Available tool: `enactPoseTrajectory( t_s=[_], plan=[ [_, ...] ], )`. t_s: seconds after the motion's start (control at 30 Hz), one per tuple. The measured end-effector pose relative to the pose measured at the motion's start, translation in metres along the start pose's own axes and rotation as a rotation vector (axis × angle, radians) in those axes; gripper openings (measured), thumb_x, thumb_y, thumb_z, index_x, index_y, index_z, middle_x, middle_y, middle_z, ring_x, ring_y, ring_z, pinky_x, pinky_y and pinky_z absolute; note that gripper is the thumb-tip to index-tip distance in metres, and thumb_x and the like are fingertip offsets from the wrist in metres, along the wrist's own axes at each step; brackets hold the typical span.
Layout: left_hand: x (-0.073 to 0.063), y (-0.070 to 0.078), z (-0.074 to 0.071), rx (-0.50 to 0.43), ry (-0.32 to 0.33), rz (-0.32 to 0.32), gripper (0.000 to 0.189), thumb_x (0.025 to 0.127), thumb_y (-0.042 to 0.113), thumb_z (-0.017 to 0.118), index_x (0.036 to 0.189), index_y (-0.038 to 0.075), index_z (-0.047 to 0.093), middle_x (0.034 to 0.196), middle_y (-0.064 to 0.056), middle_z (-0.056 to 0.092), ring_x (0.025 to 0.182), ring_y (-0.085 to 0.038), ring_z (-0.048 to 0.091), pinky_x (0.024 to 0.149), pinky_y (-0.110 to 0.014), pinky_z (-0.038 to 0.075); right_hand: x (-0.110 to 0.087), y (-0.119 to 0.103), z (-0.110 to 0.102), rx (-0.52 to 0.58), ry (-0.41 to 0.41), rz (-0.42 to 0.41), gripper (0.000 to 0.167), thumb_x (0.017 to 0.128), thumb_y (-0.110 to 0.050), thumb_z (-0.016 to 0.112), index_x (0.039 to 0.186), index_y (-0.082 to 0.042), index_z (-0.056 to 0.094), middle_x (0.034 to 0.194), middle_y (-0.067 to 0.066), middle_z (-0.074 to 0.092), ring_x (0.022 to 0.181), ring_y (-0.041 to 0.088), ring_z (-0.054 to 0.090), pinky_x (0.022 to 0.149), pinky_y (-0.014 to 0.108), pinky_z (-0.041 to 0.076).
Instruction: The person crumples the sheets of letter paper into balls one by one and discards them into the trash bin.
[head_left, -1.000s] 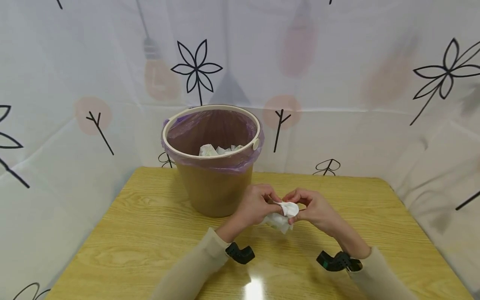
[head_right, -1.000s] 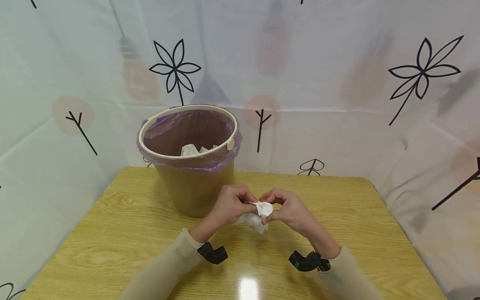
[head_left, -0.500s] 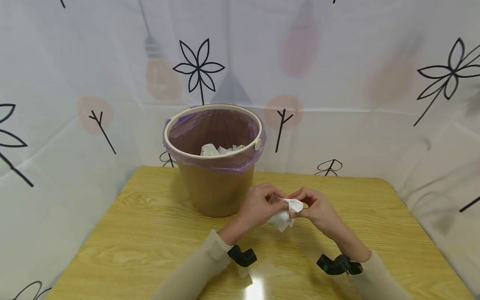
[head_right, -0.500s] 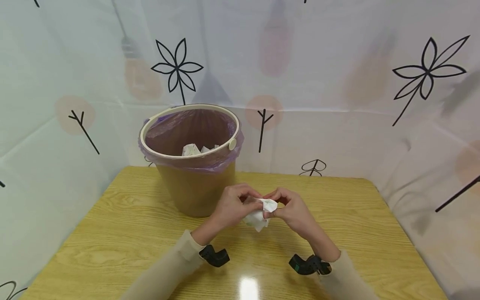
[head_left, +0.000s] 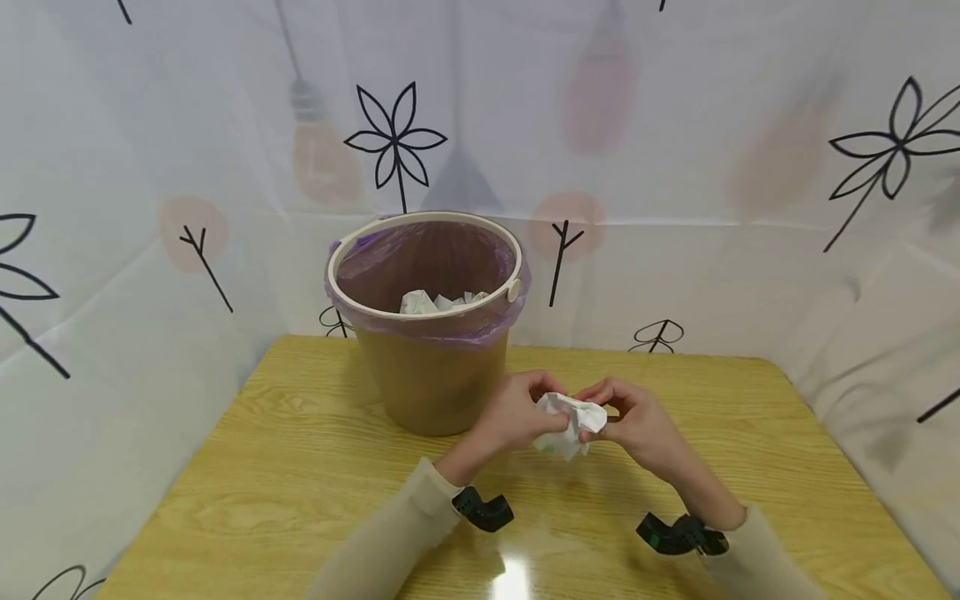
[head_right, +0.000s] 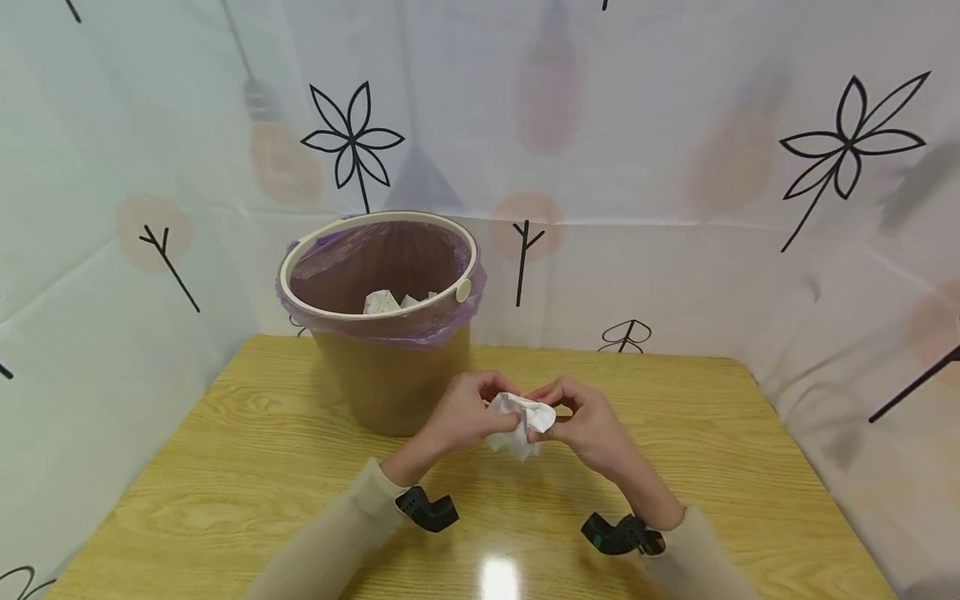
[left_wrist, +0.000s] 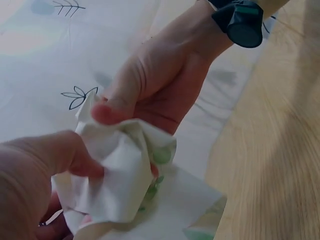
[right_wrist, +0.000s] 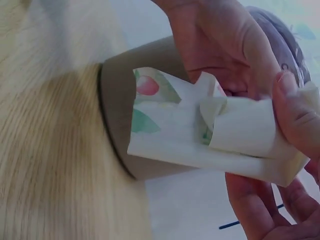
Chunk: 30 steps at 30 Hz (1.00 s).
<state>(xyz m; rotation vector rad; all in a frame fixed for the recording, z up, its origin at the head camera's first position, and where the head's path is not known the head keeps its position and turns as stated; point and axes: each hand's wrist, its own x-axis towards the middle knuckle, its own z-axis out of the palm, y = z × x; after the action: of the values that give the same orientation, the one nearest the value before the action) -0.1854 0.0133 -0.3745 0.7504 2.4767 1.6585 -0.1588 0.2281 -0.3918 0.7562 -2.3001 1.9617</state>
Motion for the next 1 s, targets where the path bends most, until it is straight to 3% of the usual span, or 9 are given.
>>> enactPoseTrajectory(
  t_s=[0.2,0.4,0.53,0.63,0.8,0.9,1.0],
  plan=[
    [-0.001,-0.002,0.005,0.029,0.128,0.029,0.013,0.075,0.012,0.082,0.084,0.014,0.072,0.068,0.008,0.060,0.056,-0.007,0.046,0.047,-0.021,0.035,0.001,-0.002,0.010,-0.067,0.070,-0.016,0.023,0.077,0.006,0.080,0.089,-0.001,0.062,0.110,0.014,0.066,0.097,0.018,0.067,0.070,0.036,0.060],
    [-0.001,-0.003,0.009,0.092,0.221,0.105,0.012,0.079,0.015,0.083,0.076,0.011,0.072,0.063,0.010,0.060,0.054,-0.003,0.049,0.045,-0.019,0.039,0.003,-0.006,0.017,-0.143,0.148,-0.018,0.023,0.077,0.003,0.082,0.086,-0.003,0.061,0.107,0.018,0.067,0.095,0.015,0.067,0.069,0.033,0.059],
    [0.000,-0.003,0.013,0.186,0.258,0.182,0.011,0.081,0.014,0.082,0.074,0.010,0.074,0.064,0.009,0.064,0.053,0.000,0.051,0.046,-0.016,0.042,0.003,-0.007,0.019,-0.183,0.199,0.013,0.023,0.079,0.000,0.082,0.083,-0.004,0.060,0.105,0.015,0.069,0.094,0.014,0.067,0.072,0.030,0.059],
    [0.000,0.000,0.011,0.208,0.205,0.222,0.007,0.084,0.014,0.080,0.083,0.008,0.077,0.073,0.005,0.070,0.059,0.003,0.057,0.053,-0.013,0.046,0.003,-0.007,0.019,-0.192,0.239,0.053,0.022,0.081,-0.004,0.081,0.082,-0.003,0.060,0.103,0.011,0.069,0.095,0.014,0.065,0.076,0.028,0.057],
    [-0.002,0.003,0.002,0.213,0.016,0.294,0.023,0.084,0.011,0.078,0.105,0.003,0.076,0.096,-0.002,0.073,0.080,0.000,0.064,0.068,-0.012,0.051,0.004,-0.006,0.019,-0.145,0.317,0.107,0.024,0.083,-0.005,0.080,0.082,0.002,0.057,0.102,0.006,0.066,0.095,0.015,0.063,0.076,0.025,0.055],
    [-0.004,0.003,0.001,0.319,-0.041,0.344,0.033,0.081,0.018,0.081,0.111,0.006,0.074,0.096,-0.001,0.069,0.080,-0.002,0.059,0.067,-0.009,0.048,0.005,-0.005,0.022,-0.095,0.361,0.119,0.026,0.085,-0.004,0.079,0.082,0.005,0.055,0.099,0.004,0.065,0.092,0.016,0.064,0.073,0.025,0.056],
    [-0.006,0.000,0.005,0.446,-0.030,0.385,0.044,0.076,0.032,0.087,0.112,0.010,0.073,0.095,0.003,0.066,0.077,-0.004,0.054,0.064,-0.010,0.043,0.006,-0.003,0.028,-0.057,0.423,0.131,0.026,0.085,-0.003,0.078,0.083,0.008,0.055,0.095,0.002,0.066,0.087,0.015,0.064,0.069,0.024,0.056]
  ],
)
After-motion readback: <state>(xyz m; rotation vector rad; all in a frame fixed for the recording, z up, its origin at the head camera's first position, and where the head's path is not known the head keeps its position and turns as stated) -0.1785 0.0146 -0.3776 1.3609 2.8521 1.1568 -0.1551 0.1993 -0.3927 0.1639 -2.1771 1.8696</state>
